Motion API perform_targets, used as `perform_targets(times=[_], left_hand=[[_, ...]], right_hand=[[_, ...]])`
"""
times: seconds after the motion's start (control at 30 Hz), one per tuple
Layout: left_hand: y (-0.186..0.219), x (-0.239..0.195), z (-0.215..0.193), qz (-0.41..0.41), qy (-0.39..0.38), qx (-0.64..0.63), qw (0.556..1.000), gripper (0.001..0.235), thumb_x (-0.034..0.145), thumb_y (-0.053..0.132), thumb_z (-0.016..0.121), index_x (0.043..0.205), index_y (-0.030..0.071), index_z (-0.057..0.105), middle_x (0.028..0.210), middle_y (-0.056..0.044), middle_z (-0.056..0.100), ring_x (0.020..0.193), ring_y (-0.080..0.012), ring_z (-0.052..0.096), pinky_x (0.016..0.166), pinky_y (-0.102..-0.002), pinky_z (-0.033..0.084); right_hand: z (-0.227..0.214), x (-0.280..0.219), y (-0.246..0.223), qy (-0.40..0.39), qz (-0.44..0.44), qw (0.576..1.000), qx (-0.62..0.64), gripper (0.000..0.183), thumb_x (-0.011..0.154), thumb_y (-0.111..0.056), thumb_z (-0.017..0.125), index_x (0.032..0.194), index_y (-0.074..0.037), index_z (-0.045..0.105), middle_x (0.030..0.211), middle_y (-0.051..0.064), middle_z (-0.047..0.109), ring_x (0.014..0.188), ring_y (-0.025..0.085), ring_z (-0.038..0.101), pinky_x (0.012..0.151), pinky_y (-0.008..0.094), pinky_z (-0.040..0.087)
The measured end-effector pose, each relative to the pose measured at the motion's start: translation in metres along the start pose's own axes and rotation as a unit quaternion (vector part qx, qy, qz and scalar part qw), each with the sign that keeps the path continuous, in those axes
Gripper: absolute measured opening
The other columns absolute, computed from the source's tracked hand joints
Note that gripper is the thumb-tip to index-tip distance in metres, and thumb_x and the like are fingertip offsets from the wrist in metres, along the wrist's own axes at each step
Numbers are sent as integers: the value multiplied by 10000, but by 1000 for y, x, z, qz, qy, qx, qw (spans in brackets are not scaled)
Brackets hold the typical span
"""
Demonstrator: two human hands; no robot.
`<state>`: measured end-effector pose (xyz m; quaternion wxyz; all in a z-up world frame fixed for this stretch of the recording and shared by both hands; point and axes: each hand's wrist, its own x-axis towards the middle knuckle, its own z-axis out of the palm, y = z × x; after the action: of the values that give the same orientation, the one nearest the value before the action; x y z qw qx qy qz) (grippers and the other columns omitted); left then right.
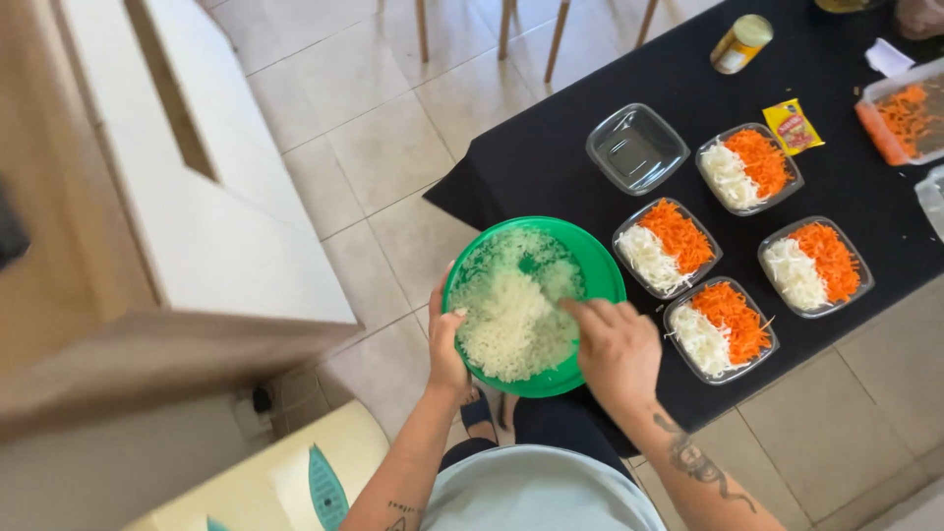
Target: The person portions shredded white cabbage and cooked brown lentils into several clear plastic containers arranged on a black table. They use a spoon to transfer the cabbage from a green bowl and the lentils from a colander, layering them with shredded carrots already present in the containers.
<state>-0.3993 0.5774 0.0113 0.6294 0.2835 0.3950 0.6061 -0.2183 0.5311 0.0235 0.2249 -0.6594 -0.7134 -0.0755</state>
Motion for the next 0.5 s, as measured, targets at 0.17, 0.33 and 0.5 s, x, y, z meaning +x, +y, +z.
perform_targets(times=[0.17, 0.33, 0.5], left_hand=[[-15, 80, 12, -12, -69, 59, 996, 576, 801, 175, 482, 1371, 104, 440, 1275, -138, 531, 1169, -233, 499, 993, -412, 421], [-33, 172, 32, -16, -128, 96, 987, 586, 798, 169, 470, 1380, 105, 435, 1283, -144, 527, 1167, -239, 505, 992, -404, 414], [-24, 235, 73, -48, -173, 113, 977, 607, 776, 184, 475, 1380, 136, 445, 1313, -112, 522, 1187, -208, 493, 1013, -377, 400]], right_hand=[[45, 38, -2, -20, 145, 987, 71, 276, 795, -95, 588, 941, -301, 699, 764, -71, 630, 681, 197, 613, 586, 301, 484], [72, 108, 20, -46, 269, 957, 100, 232, 822, -171, 613, 953, -340, 704, 811, -66, 666, 756, 227, 651, 656, 347, 519], [85, 162, 44, -102, 385, 907, 134, 213, 843, -224, 595, 965, -353, 711, 863, -72, 689, 820, 244, 660, 727, 368, 519]])
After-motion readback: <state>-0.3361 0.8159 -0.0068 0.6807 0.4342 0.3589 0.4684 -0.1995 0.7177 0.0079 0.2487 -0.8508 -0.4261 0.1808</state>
